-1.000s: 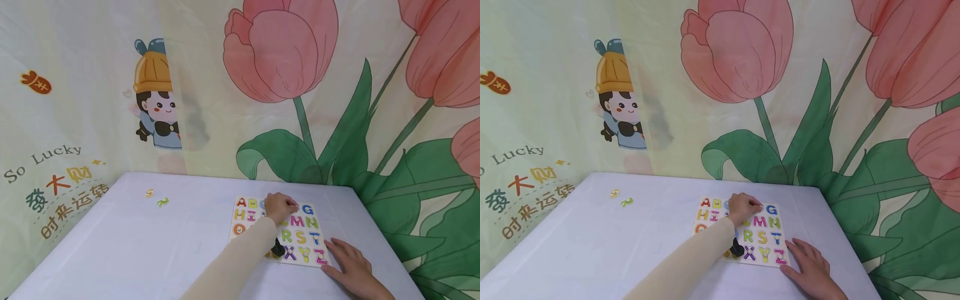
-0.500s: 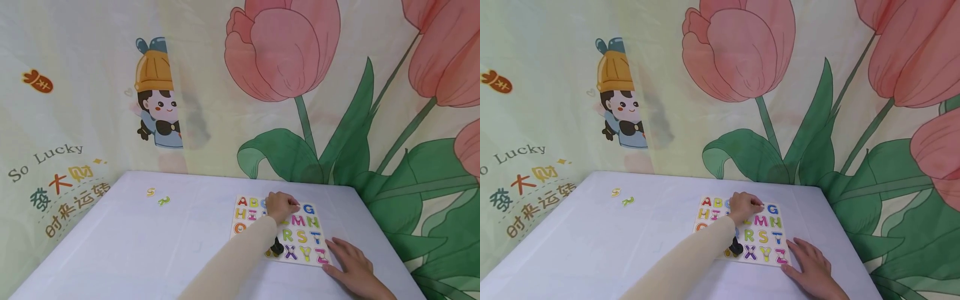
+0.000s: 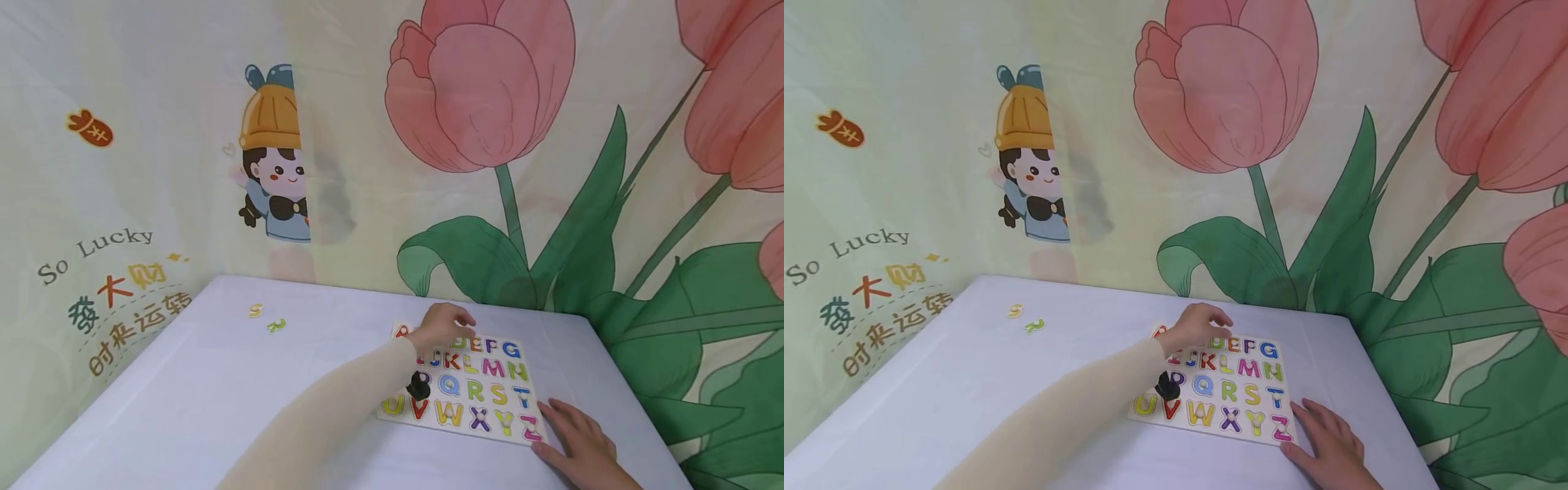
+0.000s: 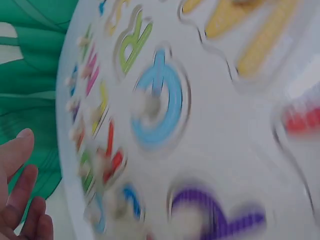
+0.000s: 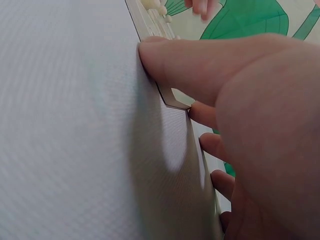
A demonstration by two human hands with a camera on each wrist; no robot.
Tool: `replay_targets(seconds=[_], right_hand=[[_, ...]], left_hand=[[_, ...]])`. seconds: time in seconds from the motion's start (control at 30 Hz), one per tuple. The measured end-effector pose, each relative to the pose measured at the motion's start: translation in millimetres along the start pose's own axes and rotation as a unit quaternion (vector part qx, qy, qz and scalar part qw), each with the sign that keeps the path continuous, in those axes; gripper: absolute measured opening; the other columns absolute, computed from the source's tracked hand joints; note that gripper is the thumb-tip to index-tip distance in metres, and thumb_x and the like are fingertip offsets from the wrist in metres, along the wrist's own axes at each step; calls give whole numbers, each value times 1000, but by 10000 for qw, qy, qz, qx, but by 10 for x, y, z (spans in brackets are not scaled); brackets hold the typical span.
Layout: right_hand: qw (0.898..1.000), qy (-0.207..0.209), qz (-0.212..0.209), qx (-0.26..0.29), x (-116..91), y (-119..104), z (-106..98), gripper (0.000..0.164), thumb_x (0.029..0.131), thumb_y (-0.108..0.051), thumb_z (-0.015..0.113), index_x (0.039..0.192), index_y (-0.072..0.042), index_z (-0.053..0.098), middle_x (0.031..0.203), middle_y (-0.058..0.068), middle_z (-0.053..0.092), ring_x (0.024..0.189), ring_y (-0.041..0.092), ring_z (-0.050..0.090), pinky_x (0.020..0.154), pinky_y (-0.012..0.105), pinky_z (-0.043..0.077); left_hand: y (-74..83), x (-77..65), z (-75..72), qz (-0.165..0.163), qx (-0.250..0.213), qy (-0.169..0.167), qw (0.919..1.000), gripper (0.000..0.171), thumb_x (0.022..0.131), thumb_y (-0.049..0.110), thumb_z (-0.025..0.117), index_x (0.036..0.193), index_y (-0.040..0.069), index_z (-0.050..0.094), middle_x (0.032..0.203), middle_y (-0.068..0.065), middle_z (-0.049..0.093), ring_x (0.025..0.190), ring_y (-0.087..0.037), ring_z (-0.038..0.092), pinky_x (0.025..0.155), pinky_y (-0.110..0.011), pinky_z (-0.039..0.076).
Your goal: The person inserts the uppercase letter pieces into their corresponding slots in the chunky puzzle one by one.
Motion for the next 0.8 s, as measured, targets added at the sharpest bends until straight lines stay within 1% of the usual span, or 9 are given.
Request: replay_targets(seconds=[0.07, 0.2, 0.3, 0.37, 0.47, 0.63, 0.7, 0.8], right_hand=[[10000, 33, -15, 43, -4, 6, 4, 91, 93, -67, 69, 158, -7, 47, 162, 27, 34, 138, 58, 29, 99, 90, 25], [10000, 54, -35, 58, 1, 6, -2, 90, 94, -66, 69, 158, -7, 47, 162, 26, 34, 139, 58, 29, 99, 90, 25], [9999, 77, -73, 21, -2, 15, -8, 89, 94, -65, 69, 158, -6, 47, 161, 27, 35, 138, 58, 31, 98, 90, 26], [9999, 84, -99, -24, -7, 24, 1, 89, 94, -65, 68, 158, -5, 47, 160, 28, 35, 137, 59, 32, 97, 90, 28], [9999, 79, -81, -10, -10, 32, 5, 90, 94, -66, 68, 158, -6, 46, 161, 27, 35, 137, 58, 31, 98, 90, 28], [9998, 78, -129, 123, -3, 24, -3, 90, 95, -64, 68, 160, -6, 44, 162, 27, 31, 138, 59, 27, 98, 90, 26], [9998, 97, -161, 119, -1, 20, -11, 90, 95, -63, 69, 159, -5, 44, 162, 28, 31, 137, 60, 27, 97, 90, 26], [9998, 67, -136, 133, 1, 12, -18, 90, 95, -62, 70, 159, -5, 44, 162, 29, 30, 137, 60, 26, 97, 90, 26]], left_hand=[[-85, -57, -213, 2, -28, 5, 10000, 19, 97, 26, 80, 116, 20, 81, 109, 9, 75, 111, -13, 65, 99, -31, 50], [-361, -178, -637, 20, 118, -25, 9999, 20, 97, 29, 81, 116, 23, 80, 109, 12, 75, 116, -17, 63, 103, -37, 50], [-576, -324, -972, 12, 239, -61, 9997, 21, 97, 29, 81, 117, 24, 80, 111, 11, 75, 118, -20, 63, 104, -41, 50], [-739, -454, -1191, -28, 288, -37, 9996, 22, 97, 28, 81, 118, 23, 80, 112, 10, 76, 119, -23, 64, 105, -44, 51], [-999, -680, -1521, -65, 405, 79, 9991, 22, 97, 26, 81, 118, 22, 80, 113, 9, 76, 118, -25, 65, 106, -49, 50], [-1474, -1106, -2076, -6, 707, 216, 9973, 24, 98, 21, 79, 121, 15, 80, 117, -3, 78, 116, -31, 67, 107, -57, 49], [-1684, -1259, -2267, -79, 882, 213, 9958, 25, 99, 20, 78, 122, 12, 79, 120, -7, 77, 118, -33, 66, 107, -58, 48], [-2007, -1443, -2484, -179, 1153, 127, 9931, 25, 99, 17, 78, 123, 12, 78, 120, -5, 77, 120, -33, 65, 105, -57, 50]])
Point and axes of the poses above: each hand's wrist, its own x-axis towards the middle knuckle, its own z-axis out of the palm, y = z × x, the point moved 4 cm from there along x, towards the middle knuckle
